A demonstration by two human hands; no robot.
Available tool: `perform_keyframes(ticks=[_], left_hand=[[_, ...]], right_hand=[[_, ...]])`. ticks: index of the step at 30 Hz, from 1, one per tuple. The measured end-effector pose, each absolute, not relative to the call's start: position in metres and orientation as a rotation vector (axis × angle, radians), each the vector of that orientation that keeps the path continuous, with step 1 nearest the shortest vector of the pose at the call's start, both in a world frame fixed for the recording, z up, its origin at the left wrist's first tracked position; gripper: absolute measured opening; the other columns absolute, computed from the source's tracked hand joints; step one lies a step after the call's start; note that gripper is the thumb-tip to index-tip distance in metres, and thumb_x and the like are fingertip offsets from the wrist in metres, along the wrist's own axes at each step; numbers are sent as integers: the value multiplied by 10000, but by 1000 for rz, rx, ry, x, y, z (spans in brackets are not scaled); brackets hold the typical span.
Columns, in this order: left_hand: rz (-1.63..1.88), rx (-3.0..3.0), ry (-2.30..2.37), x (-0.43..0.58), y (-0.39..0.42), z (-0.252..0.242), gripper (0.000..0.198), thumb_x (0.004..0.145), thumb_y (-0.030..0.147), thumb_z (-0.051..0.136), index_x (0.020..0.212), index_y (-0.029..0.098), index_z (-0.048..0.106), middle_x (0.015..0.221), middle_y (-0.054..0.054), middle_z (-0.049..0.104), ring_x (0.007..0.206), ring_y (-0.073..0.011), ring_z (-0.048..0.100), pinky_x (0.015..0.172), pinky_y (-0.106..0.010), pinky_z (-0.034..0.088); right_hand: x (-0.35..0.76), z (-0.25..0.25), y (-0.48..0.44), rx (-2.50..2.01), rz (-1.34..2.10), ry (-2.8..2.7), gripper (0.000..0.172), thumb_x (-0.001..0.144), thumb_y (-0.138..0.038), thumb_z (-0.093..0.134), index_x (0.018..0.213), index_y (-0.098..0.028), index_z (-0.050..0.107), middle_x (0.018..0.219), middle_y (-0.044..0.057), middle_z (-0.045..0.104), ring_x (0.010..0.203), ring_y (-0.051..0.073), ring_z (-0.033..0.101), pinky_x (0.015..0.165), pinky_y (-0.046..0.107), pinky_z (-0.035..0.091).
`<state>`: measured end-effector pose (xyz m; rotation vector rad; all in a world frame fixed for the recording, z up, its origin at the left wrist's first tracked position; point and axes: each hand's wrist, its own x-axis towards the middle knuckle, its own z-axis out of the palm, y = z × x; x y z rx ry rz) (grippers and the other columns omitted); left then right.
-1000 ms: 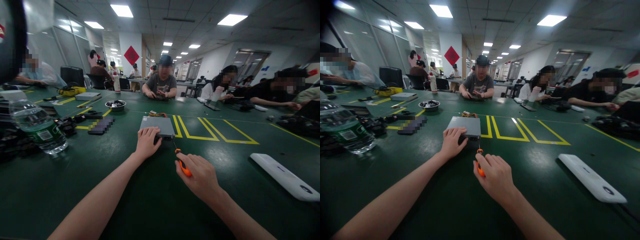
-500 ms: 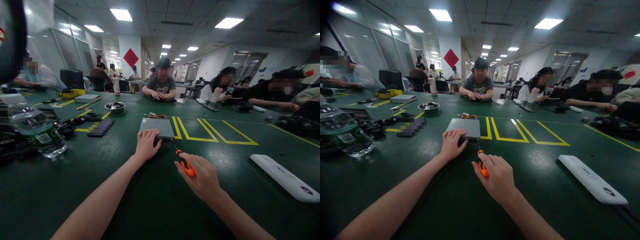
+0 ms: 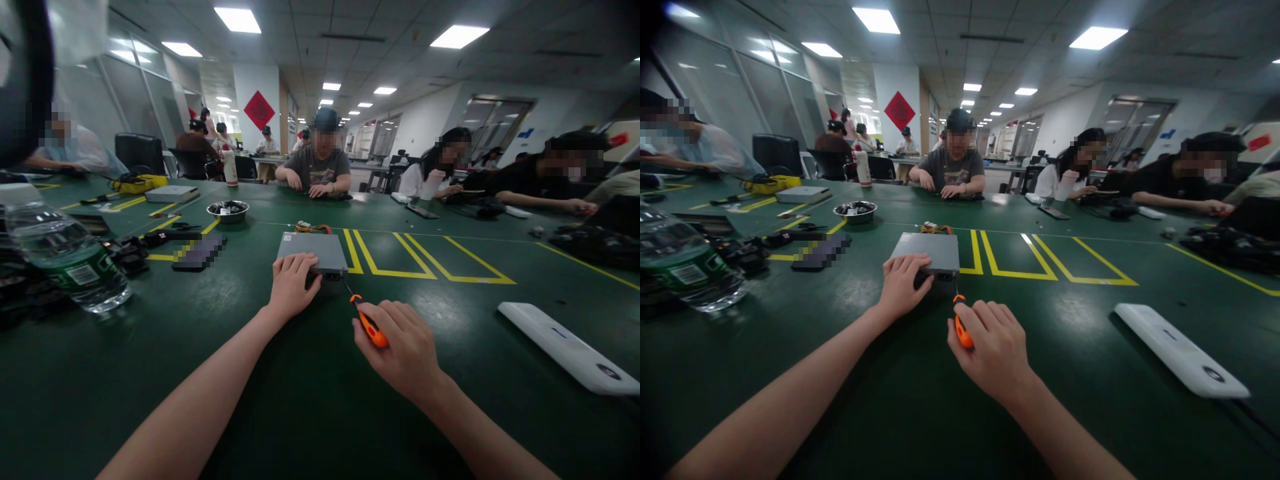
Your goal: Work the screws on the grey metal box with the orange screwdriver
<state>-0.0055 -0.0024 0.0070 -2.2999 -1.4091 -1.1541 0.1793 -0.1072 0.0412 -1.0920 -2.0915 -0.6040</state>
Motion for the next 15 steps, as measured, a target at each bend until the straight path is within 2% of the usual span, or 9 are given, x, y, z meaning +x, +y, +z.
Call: perform_keyframes(ticks=[15], left_hand=[[-1148,-2287,-1392,-5,-2,7,262,795,290,535,1051,241,513,1163,-15,584,1091,-211,470,912,-396,286]], right_hand=[[176,33,-103,-962,-506,-2195,155,813,-210,512,944,-151,569,751,31,572,672,126,482,628,259,383]])
